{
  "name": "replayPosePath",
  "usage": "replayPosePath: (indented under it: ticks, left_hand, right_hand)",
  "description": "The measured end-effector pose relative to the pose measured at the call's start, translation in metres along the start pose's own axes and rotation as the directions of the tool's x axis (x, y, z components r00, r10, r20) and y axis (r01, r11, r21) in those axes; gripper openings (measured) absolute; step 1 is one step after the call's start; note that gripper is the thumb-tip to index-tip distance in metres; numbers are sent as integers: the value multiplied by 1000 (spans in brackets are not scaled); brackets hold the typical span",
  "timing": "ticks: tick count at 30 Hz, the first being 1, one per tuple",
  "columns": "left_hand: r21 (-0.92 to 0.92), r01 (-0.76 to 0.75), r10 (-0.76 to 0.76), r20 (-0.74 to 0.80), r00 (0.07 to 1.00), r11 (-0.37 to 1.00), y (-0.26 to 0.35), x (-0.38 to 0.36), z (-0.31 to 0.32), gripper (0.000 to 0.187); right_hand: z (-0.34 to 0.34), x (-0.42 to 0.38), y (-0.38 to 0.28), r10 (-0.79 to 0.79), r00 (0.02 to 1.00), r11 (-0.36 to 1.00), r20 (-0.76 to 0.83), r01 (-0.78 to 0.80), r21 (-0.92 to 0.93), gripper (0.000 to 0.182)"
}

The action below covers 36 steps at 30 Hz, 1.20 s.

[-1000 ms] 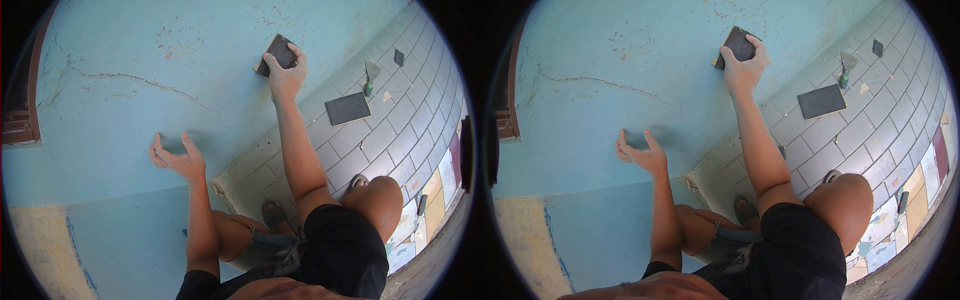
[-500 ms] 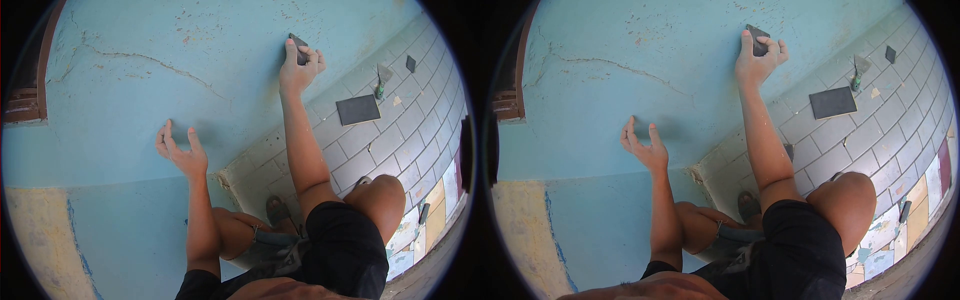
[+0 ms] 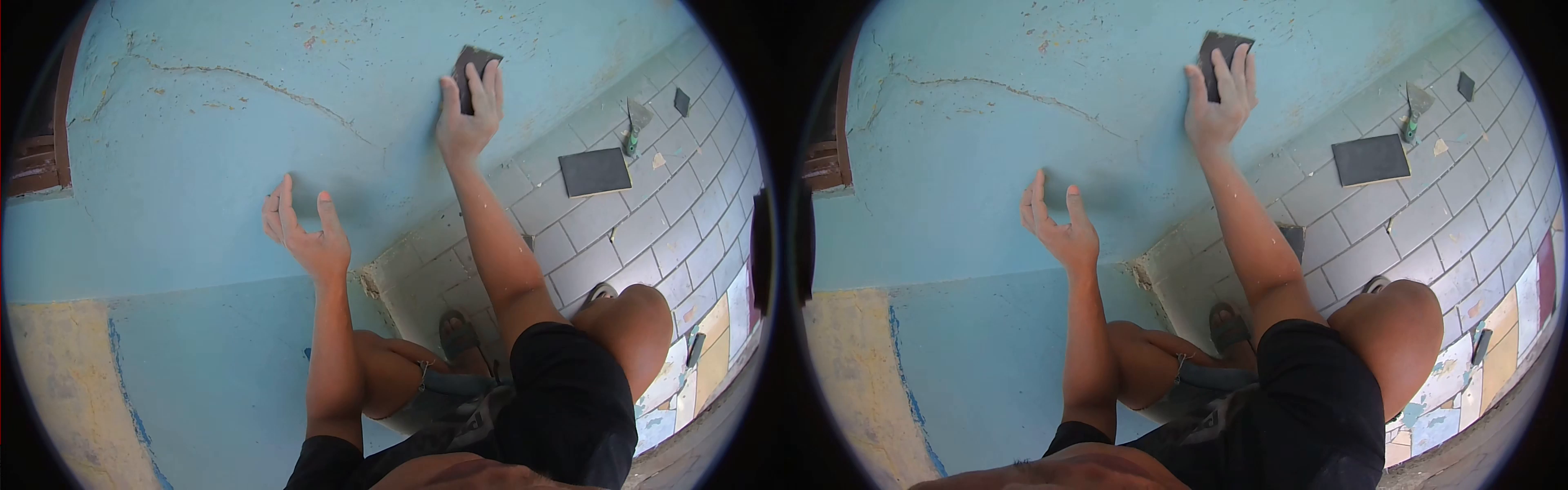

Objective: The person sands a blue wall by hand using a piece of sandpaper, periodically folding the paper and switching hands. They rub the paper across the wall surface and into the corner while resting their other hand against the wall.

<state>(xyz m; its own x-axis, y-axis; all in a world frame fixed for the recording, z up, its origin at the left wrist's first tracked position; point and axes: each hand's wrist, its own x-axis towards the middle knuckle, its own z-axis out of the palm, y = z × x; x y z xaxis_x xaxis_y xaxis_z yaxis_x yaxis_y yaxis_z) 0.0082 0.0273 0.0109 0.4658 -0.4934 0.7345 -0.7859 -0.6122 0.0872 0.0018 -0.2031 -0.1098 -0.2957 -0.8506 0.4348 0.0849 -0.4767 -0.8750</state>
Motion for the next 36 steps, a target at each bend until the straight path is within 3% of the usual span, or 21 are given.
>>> replayPosePath:
  ticks: [3,6,9,10,12,15,17,18,19,20,21,22,23,24,26,30,34,35,36]
  left_hand:
    - [-22,51,-51,-4,999,998,-3,-1,0,49]
    - [-43,57,-60,-76,995,997,1,0,14,48]
    - [79,22,-14,-90,996,997,-1,0,14,47]
    - [31,74,-71,-72,995,997,0,3,9,46]
    - [-16,135,-136,-51,989,991,0,4,-1,45]
    - [-103,221,-225,-25,974,970,-4,6,-7,47]
    - [31,88,-83,-135,987,996,-12,7,5,74]
    - [15,79,-76,-139,987,997,-19,9,16,74]
    - [56,40,-35,-92,995,998,-29,8,27,94]
    - [105,4,-1,-37,999,994,-33,4,32,116]
    - [112,2,0,-18,1000,994,-33,4,36,116]
    - [130,86,-93,49,994,988,-35,5,40,127]
    - [154,171,-188,102,977,973,-36,5,39,139]
    - [161,172,-189,97,977,972,-37,7,38,139]
    - [149,180,-208,193,959,972,-37,8,37,143]
    - [210,68,-107,179,978,975,-43,5,49,145]
    - [266,17,-76,211,975,964,-49,2,47,144]
    - [253,-6,-47,204,978,967,-50,2,46,144]
    - [252,-5,-47,198,979,968,-52,1,44,144]
  right_hand:
    - [8,0,-6,43,998,999,-41,-42,20,48]
    - [-13,-102,-29,57,966,998,253,-63,16,55]
    - [-22,-118,-18,81,938,995,336,-94,23,55]
    - [-11,-96,3,85,977,992,198,-101,72,54]
    - [-3,-27,17,401,916,914,30,-402,58,55]
    - [-4,0,23,517,856,855,16,-517,32,58]
    - [-4,-66,6,396,900,917,185,-398,-25,68]
    - [-16,-98,-26,433,830,900,352,-419,-120,75]
    - [-27,-120,-46,479,720,876,503,-427,-224,82]
    - [-28,-118,-41,489,716,871,498,-432,-233,82]
    - [-26,-116,-35,459,734,888,500,-391,-241,87]
    - [-24,-115,-31,433,746,901,506,-355,-249,92]
    - [-15,-92,-17,477,789,879,387,-428,-212,90]
    - [-3,-54,2,507,822,862,259,-483,-156,87]
    - [5,4,30,593,792,804,146,-591,-65,87]
    - [3,-72,-10,434,859,898,271,-437,-51,87]
    - [-22,-112,-33,380,815,916,437,-399,-52,80]
    - [-25,-112,-30,387,809,912,442,-407,-53,80]
    - [-23,-105,-19,396,854,908,338,-420,-4,75]
